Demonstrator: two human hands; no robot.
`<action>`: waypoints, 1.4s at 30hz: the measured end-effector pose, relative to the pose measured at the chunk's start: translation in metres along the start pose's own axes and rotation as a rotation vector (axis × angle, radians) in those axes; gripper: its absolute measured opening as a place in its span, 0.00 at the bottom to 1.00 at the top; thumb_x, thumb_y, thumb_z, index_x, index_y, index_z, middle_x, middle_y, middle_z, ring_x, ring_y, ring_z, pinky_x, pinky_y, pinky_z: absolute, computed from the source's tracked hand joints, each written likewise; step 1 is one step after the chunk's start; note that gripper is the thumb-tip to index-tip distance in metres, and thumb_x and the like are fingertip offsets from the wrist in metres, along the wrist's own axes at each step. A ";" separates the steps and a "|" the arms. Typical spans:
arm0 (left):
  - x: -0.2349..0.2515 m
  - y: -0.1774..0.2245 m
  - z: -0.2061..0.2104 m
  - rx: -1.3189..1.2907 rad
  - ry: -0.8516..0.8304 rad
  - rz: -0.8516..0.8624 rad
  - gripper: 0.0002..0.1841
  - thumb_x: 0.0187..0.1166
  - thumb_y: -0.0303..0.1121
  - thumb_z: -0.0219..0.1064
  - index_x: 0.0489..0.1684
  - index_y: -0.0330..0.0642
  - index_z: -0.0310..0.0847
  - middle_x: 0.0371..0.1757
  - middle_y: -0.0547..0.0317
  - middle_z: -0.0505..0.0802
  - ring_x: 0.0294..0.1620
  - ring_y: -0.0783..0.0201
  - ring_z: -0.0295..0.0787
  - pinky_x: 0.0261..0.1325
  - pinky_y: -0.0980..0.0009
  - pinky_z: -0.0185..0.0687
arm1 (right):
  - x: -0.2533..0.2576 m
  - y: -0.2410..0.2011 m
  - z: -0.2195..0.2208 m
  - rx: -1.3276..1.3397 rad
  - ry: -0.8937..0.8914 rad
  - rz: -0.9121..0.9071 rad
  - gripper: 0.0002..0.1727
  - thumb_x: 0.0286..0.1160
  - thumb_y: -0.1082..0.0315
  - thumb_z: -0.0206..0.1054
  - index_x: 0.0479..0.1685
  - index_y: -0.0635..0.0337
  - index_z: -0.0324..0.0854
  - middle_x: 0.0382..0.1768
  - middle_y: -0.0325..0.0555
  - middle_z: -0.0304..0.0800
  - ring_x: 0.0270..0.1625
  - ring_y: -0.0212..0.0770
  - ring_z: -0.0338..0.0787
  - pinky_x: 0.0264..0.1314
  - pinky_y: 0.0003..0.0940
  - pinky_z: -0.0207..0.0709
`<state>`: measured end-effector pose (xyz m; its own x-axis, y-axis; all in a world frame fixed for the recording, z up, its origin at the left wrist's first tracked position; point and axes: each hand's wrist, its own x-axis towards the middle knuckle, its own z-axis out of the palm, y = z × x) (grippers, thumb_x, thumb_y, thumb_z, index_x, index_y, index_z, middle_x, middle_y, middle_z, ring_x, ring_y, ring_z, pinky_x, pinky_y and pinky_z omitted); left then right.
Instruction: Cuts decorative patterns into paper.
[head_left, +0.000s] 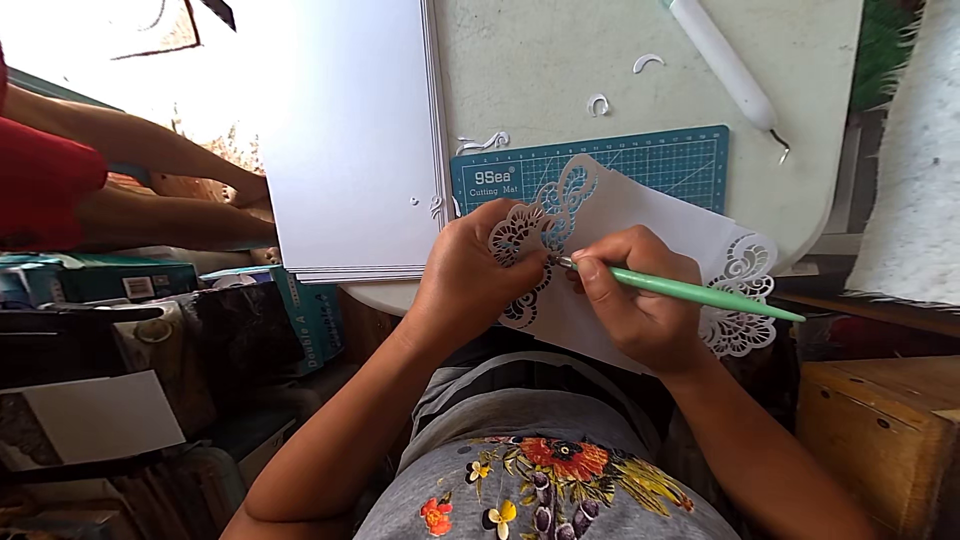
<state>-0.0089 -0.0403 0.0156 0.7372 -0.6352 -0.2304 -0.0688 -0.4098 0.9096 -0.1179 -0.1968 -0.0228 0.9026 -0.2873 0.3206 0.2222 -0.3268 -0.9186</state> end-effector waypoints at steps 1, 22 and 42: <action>0.000 0.000 0.000 -0.001 0.003 0.001 0.13 0.69 0.21 0.74 0.50 0.42 0.85 0.38 0.66 0.93 0.34 0.82 0.89 0.36 0.86 0.85 | 0.000 0.000 0.000 -0.002 -0.001 -0.002 0.07 0.77 0.74 0.62 0.39 0.70 0.83 0.30 0.42 0.87 0.33 0.25 0.85 0.38 0.18 0.78; -0.001 0.002 0.001 0.057 0.023 0.000 0.14 0.70 0.22 0.75 0.52 0.42 0.85 0.39 0.66 0.93 0.35 0.83 0.88 0.38 0.87 0.84 | 0.000 0.000 0.001 -0.029 -0.006 -0.008 0.07 0.77 0.74 0.63 0.39 0.70 0.83 0.29 0.42 0.86 0.33 0.25 0.81 0.37 0.18 0.73; 0.003 -0.002 -0.001 -0.007 -0.001 -0.028 0.14 0.66 0.24 0.74 0.50 0.42 0.84 0.37 0.72 0.93 0.35 0.86 0.89 0.38 0.87 0.85 | 0.000 0.000 0.000 0.014 0.002 -0.002 0.07 0.76 0.73 0.61 0.39 0.69 0.82 0.30 0.40 0.86 0.33 0.23 0.82 0.37 0.17 0.75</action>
<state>-0.0061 -0.0409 0.0133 0.7380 -0.6243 -0.2562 -0.0437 -0.4230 0.9051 -0.1179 -0.1970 -0.0231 0.9014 -0.2884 0.3231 0.2294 -0.3149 -0.9210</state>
